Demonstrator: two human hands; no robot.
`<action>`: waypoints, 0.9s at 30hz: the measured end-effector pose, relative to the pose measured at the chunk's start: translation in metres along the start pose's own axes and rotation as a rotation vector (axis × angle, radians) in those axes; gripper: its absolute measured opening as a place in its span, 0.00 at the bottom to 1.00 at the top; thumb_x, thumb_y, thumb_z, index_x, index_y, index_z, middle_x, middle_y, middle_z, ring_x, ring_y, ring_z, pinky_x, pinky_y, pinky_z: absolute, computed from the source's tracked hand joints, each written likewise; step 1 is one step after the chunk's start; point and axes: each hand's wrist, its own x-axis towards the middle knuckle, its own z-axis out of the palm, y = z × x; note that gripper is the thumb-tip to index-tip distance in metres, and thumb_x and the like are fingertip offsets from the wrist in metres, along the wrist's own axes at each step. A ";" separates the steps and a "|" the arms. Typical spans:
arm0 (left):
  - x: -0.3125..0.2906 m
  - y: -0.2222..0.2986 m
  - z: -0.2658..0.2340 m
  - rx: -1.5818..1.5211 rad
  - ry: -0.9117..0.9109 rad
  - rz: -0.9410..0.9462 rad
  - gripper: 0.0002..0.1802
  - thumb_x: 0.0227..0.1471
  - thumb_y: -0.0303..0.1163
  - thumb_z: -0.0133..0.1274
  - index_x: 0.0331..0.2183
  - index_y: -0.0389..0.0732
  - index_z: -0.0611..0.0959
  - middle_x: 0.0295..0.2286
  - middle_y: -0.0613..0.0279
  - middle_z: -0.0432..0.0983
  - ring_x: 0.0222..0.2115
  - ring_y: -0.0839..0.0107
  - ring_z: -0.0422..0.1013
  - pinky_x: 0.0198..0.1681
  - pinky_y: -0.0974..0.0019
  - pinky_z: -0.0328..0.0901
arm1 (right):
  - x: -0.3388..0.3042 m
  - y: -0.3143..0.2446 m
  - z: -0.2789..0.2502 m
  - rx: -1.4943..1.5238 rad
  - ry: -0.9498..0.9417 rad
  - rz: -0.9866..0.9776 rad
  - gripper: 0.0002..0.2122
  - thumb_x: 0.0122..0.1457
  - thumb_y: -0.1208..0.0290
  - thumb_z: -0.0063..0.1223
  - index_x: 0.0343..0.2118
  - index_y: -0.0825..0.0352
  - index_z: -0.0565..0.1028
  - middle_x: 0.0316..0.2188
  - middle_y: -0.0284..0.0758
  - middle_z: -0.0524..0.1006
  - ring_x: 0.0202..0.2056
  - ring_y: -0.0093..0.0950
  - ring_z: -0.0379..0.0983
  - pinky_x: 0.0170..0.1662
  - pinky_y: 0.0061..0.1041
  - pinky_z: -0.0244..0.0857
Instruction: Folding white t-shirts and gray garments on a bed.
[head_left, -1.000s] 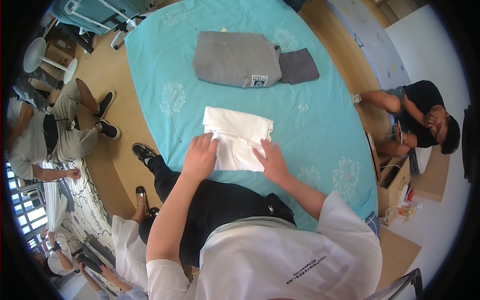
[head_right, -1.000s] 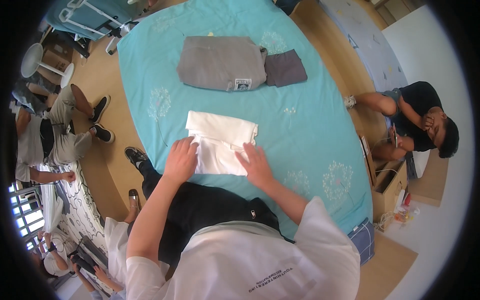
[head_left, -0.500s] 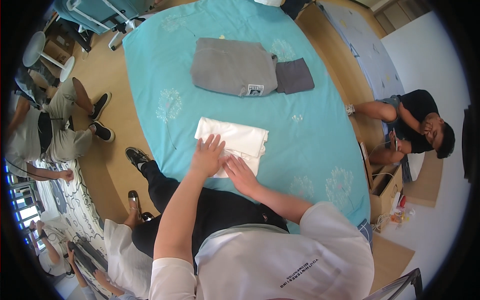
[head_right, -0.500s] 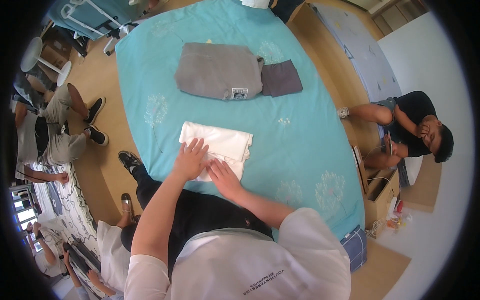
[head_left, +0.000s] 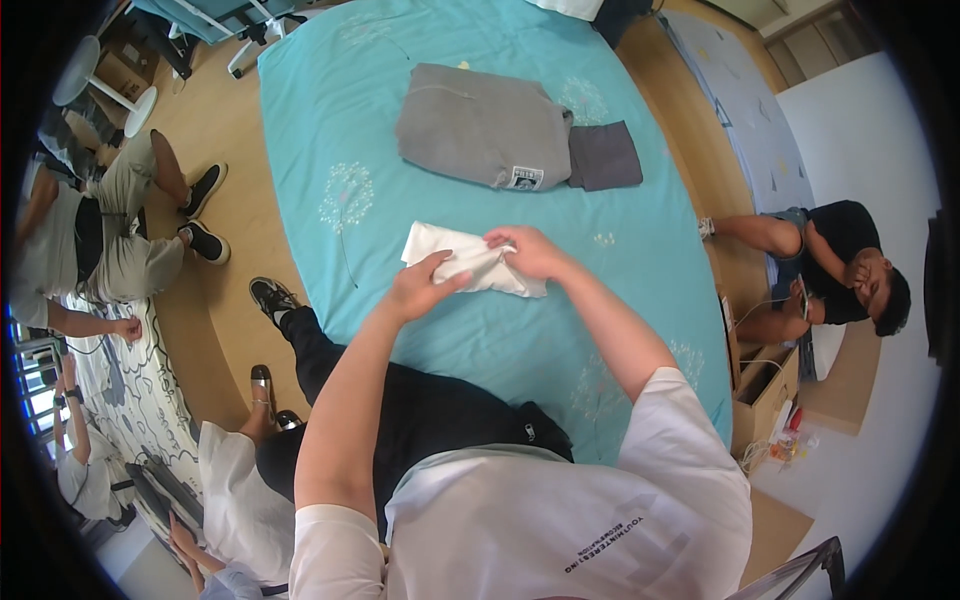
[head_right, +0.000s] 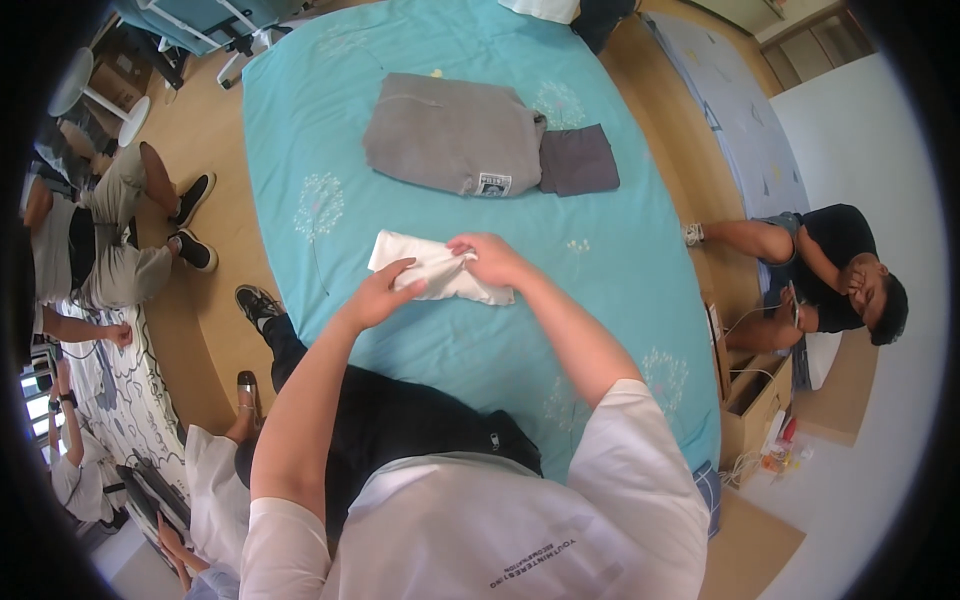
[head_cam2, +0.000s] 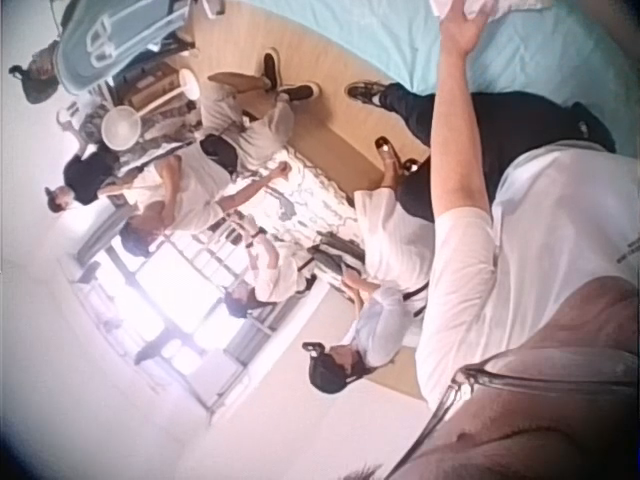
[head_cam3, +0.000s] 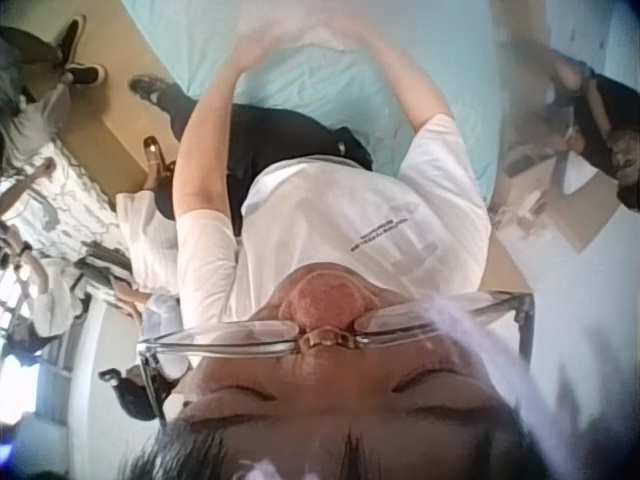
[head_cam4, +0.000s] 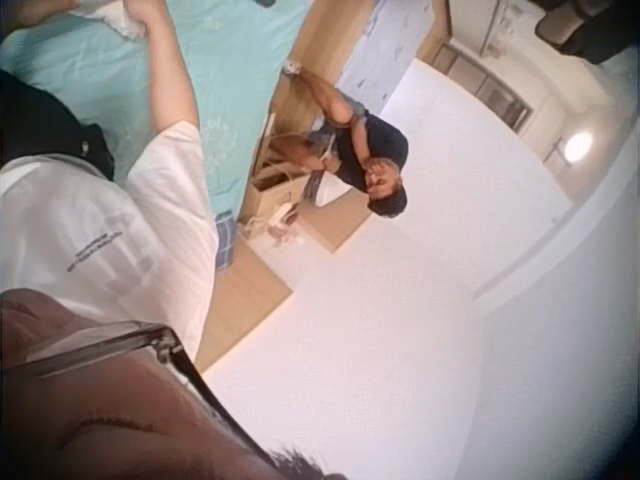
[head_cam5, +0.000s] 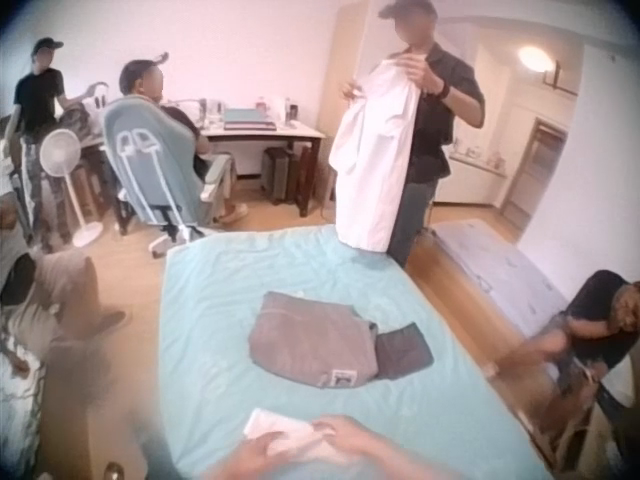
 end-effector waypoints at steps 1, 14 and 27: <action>-0.002 0.003 -0.002 -0.003 0.005 -0.001 0.36 0.52 0.58 0.58 0.54 0.42 0.78 0.45 0.49 0.80 0.47 0.50 0.75 0.54 0.59 0.66 | 0.004 0.000 -0.005 -0.116 0.057 0.047 0.20 0.51 0.82 0.52 0.49 0.66 0.76 0.44 0.39 0.80 0.47 0.37 0.76 0.51 0.32 0.69; 0.057 -0.021 0.021 0.371 0.324 -0.135 0.18 0.60 0.43 0.49 0.33 0.36 0.80 0.29 0.43 0.80 0.34 0.44 0.77 0.40 0.45 0.68 | -0.032 0.067 0.042 -0.531 0.714 0.118 0.13 0.58 0.70 0.55 0.45 0.65 0.79 0.47 0.43 0.74 0.49 0.44 0.71 0.51 0.44 0.66; 0.089 -0.054 0.023 0.718 0.337 -0.153 0.20 0.64 0.48 0.42 0.33 0.41 0.78 0.24 0.49 0.81 0.26 0.50 0.77 0.42 0.48 0.67 | -0.010 0.053 0.084 -0.807 0.512 -0.029 0.32 0.60 0.47 0.50 0.64 0.60 0.65 0.65 0.47 0.60 0.67 0.45 0.53 0.67 0.55 0.40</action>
